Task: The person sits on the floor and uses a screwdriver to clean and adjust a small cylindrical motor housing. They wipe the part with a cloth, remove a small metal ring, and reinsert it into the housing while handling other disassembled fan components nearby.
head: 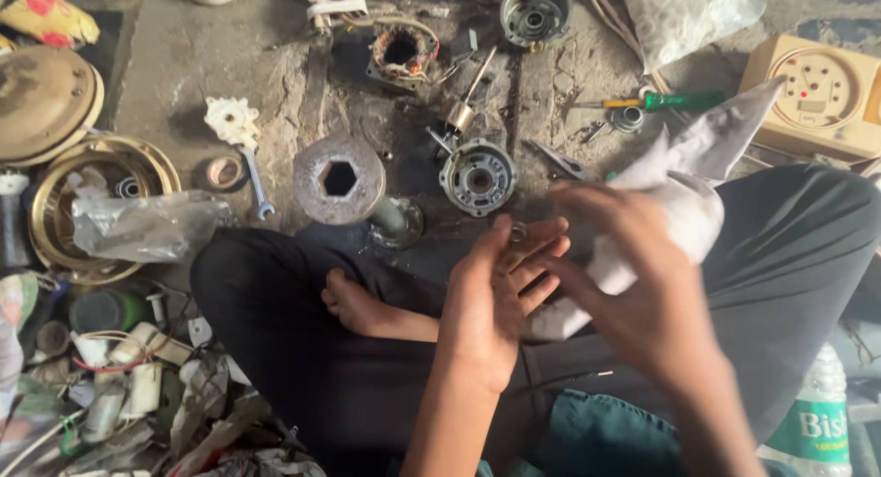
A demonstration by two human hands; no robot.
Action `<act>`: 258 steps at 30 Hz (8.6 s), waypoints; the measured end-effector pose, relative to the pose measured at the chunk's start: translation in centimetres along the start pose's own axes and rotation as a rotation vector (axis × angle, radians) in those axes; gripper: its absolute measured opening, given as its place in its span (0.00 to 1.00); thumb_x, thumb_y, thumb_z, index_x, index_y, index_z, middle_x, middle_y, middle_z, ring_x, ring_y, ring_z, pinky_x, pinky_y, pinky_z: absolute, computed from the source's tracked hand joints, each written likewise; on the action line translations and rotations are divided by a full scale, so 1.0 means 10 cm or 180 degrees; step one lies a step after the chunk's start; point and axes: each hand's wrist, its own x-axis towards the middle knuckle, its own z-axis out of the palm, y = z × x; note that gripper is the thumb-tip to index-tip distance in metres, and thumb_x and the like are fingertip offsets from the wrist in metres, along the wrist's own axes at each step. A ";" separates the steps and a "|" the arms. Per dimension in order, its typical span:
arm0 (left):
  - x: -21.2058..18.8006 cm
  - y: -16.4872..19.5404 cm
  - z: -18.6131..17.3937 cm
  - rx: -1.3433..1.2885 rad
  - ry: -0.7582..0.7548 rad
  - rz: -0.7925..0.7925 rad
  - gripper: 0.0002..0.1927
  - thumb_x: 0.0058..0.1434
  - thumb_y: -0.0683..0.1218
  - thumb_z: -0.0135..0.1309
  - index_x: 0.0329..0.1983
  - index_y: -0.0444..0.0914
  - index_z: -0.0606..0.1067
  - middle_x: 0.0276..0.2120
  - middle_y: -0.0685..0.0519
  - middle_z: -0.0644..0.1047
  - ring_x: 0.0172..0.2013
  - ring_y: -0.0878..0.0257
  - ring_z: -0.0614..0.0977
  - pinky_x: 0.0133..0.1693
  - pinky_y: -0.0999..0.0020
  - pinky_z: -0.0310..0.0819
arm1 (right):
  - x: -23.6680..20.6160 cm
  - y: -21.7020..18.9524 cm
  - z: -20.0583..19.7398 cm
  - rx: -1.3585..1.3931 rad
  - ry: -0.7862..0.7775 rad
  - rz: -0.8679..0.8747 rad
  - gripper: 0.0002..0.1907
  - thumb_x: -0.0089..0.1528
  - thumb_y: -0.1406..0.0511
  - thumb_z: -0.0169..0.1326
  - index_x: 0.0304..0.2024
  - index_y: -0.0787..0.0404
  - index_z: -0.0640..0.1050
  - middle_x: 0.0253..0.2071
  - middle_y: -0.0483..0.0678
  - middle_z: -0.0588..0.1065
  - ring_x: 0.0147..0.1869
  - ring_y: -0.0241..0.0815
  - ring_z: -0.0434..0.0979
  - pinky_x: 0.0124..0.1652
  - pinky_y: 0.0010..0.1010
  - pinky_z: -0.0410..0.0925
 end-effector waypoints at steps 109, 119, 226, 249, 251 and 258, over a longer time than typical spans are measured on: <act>0.48 0.08 -0.45 0.3373 -0.0204 0.2770 0.23 0.54 0.39 0.68 0.54 0.32 0.78 0.43 0.53 0.78 0.43 0.67 0.83 0.45 0.72 0.78 | -0.02 2.07 0.50 0.5226 0.0957 0.1906 0.07 0.69 0.69 0.54 0.49 0.64 0.77 0.48 0.50 0.79 0.49 0.38 0.78 0.52 0.29 0.72; 0.50 0.08 -0.45 0.3288 -0.0364 0.2721 0.24 0.56 0.40 0.68 0.56 0.32 0.77 0.45 0.52 0.77 0.46 0.65 0.83 0.50 0.71 0.77 | 0.05 1.98 0.39 0.4987 0.1016 0.1891 0.11 0.67 0.73 0.54 0.53 0.65 0.74 0.48 0.50 0.77 0.52 0.39 0.79 0.53 0.28 0.73; 0.56 -0.08 -0.37 0.3002 -0.0406 0.2933 0.26 0.57 0.42 0.68 0.60 0.35 0.76 0.49 0.51 0.75 0.51 0.62 0.80 0.55 0.68 0.76 | -0.15 1.31 0.74 0.4749 0.0599 0.1488 0.16 0.66 0.64 0.54 0.56 0.58 0.70 0.49 0.48 0.74 0.59 0.46 0.74 0.57 0.44 0.69; 0.63 -0.22 -0.38 0.3528 -0.0342 0.2971 0.28 0.53 0.43 0.68 0.59 0.38 0.75 0.47 0.49 0.75 0.49 0.57 0.80 0.52 0.65 0.76 | -0.27 1.45 1.01 0.3834 0.0377 0.2525 0.17 0.59 0.67 0.54 0.52 0.56 0.75 0.41 0.45 0.77 0.42 0.37 0.78 0.39 0.29 0.72; 0.64 -0.25 -0.37 0.3450 -0.0538 0.2459 0.29 0.54 0.45 0.69 0.59 0.39 0.75 0.45 0.49 0.77 0.48 0.57 0.82 0.51 0.65 0.77 | -0.20 1.47 0.99 0.3783 0.0628 0.2376 0.14 0.65 0.67 0.55 0.53 0.65 0.74 0.44 0.49 0.77 0.47 0.40 0.78 0.43 0.32 0.73; 0.71 -0.26 -0.40 0.3689 -0.0167 0.2436 0.35 0.50 0.47 0.71 0.60 0.36 0.69 0.51 0.44 0.74 0.52 0.50 0.79 0.50 0.60 0.74 | -0.17 1.63 0.94 0.3823 0.0675 0.2860 0.15 0.70 0.60 0.47 0.51 0.65 0.74 0.42 0.50 0.77 0.44 0.41 0.80 0.40 0.33 0.74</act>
